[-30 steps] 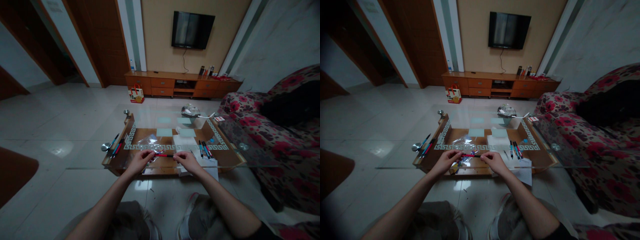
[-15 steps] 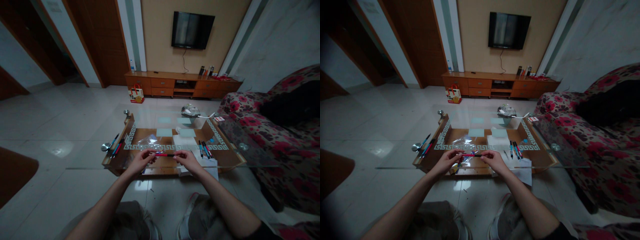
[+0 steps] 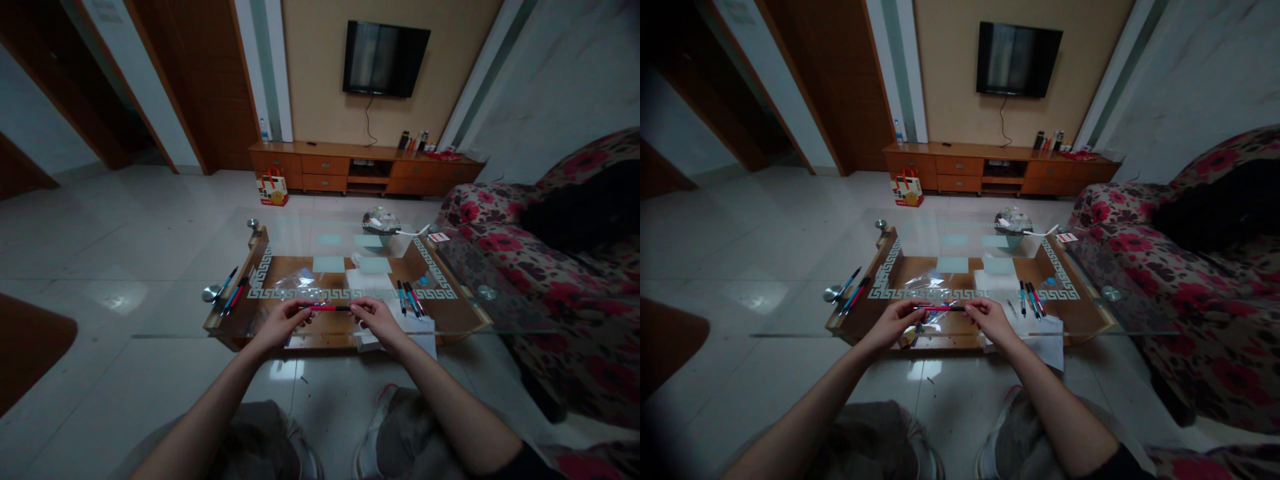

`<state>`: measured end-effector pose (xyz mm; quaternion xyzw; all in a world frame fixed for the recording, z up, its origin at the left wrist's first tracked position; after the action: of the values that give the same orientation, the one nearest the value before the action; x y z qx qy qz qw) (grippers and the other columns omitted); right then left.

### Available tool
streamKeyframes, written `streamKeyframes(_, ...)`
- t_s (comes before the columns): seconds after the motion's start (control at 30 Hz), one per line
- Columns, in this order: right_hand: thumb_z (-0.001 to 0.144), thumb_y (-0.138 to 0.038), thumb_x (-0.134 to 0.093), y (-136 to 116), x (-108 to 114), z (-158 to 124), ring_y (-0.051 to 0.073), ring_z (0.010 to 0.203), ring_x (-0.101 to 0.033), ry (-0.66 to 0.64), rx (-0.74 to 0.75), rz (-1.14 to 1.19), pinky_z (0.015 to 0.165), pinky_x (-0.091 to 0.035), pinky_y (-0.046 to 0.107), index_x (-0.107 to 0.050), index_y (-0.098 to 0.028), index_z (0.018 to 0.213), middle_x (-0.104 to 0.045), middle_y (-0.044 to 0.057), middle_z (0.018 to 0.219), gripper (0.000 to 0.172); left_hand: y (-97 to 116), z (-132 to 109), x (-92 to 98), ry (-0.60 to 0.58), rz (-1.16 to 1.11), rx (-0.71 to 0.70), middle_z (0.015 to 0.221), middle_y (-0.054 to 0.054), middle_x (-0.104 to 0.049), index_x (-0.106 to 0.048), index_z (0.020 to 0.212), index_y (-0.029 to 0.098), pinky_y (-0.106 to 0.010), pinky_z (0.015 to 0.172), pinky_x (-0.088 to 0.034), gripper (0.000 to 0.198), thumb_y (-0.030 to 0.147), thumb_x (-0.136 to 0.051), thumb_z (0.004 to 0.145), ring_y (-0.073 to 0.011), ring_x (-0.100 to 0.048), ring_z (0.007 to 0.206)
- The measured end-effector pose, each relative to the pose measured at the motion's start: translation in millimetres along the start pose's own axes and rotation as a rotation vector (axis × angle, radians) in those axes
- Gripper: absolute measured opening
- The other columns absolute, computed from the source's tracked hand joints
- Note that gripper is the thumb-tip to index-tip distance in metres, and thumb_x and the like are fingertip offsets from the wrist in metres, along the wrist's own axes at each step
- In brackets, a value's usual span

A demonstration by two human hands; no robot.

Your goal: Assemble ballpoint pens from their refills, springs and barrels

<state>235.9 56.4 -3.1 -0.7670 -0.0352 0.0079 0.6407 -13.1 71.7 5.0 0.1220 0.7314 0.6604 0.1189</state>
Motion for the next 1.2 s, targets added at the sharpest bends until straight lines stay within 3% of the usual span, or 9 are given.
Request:
streamKeyframes(0.33, 0.069, -0.043, -0.077, 6, 2, 2, 0.013, 0.064, -0.059, 0.002, 0.016, -0.001, 0.055, -0.043, 0.024, -0.067, -0.016, 0.094, -0.067, 0.002, 0.076, 0.038, -4, 2, 3.6, 0.005, 0.067, -0.003, 0.099, -0.010, -0.073, -0.070, 0.114, 0.015, -0.030, 0.078, -0.049, 0.044, 0.042, -0.072, 0.080, -0.0183, -0.065, 0.083)
streamKeyframes(0.53, 0.069, -0.041, -0.078, 9, 4, 3, 0.016, 0.071, -0.063, 0.000, 0.032, 0.007, 0.060, -0.049, 0.027, -0.067, -0.016, 0.094, -0.069, 0.004, 0.081, 0.037, -7, 2, 2.9, 0.005, 0.000, 0.020, 0.093, -0.007, -0.072, -0.069, 0.115, 0.016, -0.027, 0.072, -0.048, 0.045, 0.043, -0.073, 0.080, -0.0167, -0.064, 0.078)
streamKeyframes(0.8, 0.073, -0.049, -0.074, 7, 4, 3, 0.016, 0.070, -0.065, 0.015, -0.018, 0.026, 0.057, -0.047, 0.025, -0.066, -0.019, 0.103, -0.070, 0.005, 0.089, 0.044, -14, 4, 5.3, 0.031, -0.081, 0.025, 0.097, -0.009, -0.072, -0.070, 0.111, 0.015, -0.027, 0.072, -0.049, 0.044, 0.045, -0.073, 0.079, -0.0165, -0.064, 0.078)
streamKeyframes(1.0, 0.080, -0.066, -0.057, 14, 4, 6, 0.012, 0.056, -0.057, 0.001, -0.131, -0.034, 0.047, -0.036, 0.021, -0.060, -0.016, 0.069, -0.063, 0.003, 0.067, 0.052, -14, 3, 5.1, 0.010, -0.069, 0.016, 0.099, -0.009, -0.073, -0.070, 0.113, 0.016, -0.027, 0.075, -0.049, 0.041, 0.042, -0.072, 0.081, -0.0163, -0.064, 0.081)
streamKeyframes(1.2, 0.079, -0.065, -0.060, 12, 3, 5, 0.013, 0.058, -0.056, -0.020, -0.091, -0.068, 0.050, -0.036, 0.023, -0.064, -0.016, 0.070, -0.063, 0.003, 0.066, 0.050, -11, 3, 4.6, 0.007, -0.033, 0.002, 0.104, -0.010, -0.073, -0.070, 0.112, 0.016, -0.030, 0.077, -0.050, 0.042, 0.043, -0.073, 0.080, -0.0185, -0.065, 0.084)
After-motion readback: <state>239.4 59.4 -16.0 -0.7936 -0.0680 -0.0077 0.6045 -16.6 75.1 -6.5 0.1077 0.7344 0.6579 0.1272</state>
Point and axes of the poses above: each hand's wrist, its own z-axis towards the middle knuckle, its own x-axis out of the back of the hand, y = z × x, the point moved 4 cm from there along z, towards the middle knuckle
